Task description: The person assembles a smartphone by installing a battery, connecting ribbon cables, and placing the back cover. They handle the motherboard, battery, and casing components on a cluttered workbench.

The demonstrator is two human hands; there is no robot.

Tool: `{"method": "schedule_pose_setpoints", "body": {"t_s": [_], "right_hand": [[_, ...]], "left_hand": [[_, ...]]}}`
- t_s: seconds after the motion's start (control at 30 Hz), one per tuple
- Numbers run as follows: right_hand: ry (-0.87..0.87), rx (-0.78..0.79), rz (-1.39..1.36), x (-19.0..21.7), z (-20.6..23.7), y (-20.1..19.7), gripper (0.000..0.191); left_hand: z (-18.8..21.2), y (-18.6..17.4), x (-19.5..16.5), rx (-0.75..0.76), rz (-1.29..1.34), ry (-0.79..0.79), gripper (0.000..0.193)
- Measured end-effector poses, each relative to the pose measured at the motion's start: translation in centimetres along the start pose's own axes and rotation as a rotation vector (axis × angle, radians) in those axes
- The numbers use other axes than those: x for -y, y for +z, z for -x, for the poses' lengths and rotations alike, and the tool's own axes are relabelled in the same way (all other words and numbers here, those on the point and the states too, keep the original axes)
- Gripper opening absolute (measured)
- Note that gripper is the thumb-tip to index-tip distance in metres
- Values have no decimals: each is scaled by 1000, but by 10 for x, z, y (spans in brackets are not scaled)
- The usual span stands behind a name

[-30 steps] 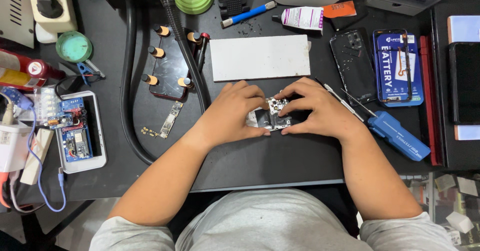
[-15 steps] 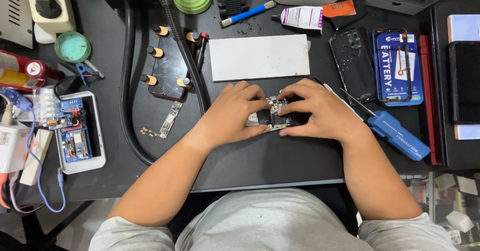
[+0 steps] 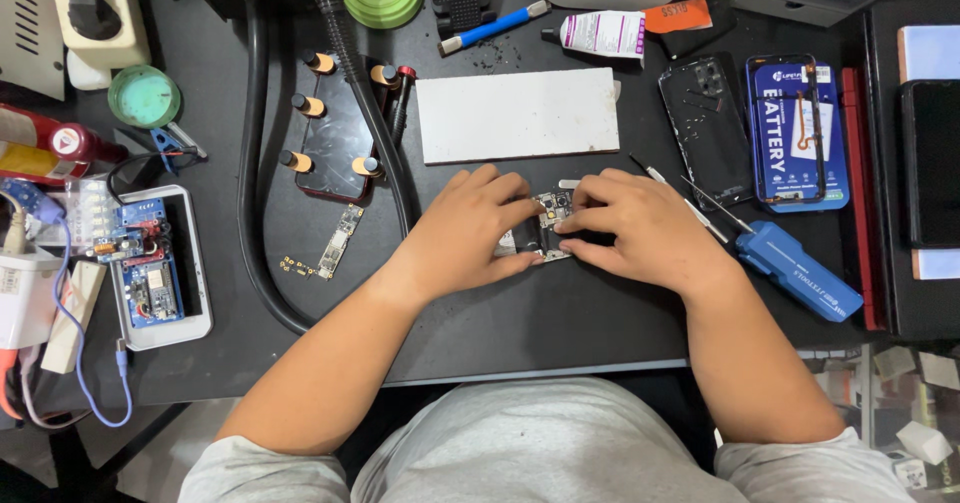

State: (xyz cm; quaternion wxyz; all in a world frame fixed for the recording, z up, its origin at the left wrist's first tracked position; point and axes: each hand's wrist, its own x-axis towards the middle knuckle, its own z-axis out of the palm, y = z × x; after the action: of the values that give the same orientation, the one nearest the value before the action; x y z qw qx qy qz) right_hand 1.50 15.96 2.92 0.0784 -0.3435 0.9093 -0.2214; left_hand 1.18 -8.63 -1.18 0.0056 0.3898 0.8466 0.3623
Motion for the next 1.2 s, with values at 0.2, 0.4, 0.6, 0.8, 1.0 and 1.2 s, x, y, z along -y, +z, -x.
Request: {"method": "schedule_pose_setpoints", "body": {"t_s": [0.2,0.4,0.6,0.8,1.0,1.2], "right_hand": [[14,16,-13,1,1,-2,20],[-6,-3,10,2,0,0,21],[-16,-16,-16,0,1,1,21],[10,5,-16,0,1,0,20],[-28,-13,-14,0,0,-1,21],[-13,-2,-37,-1,2,-1,21]], "left_hand": [[0,-1,-3,0,-24,3,48],[0,0,-6,2,-71,9,53],[1,2,-9,-3,-138,4,52],[1,3,-12,13,-173,-9,52],[0,0,-4,1,-123,29,50],[0,-1,-4,24,-114,23,49]]}}
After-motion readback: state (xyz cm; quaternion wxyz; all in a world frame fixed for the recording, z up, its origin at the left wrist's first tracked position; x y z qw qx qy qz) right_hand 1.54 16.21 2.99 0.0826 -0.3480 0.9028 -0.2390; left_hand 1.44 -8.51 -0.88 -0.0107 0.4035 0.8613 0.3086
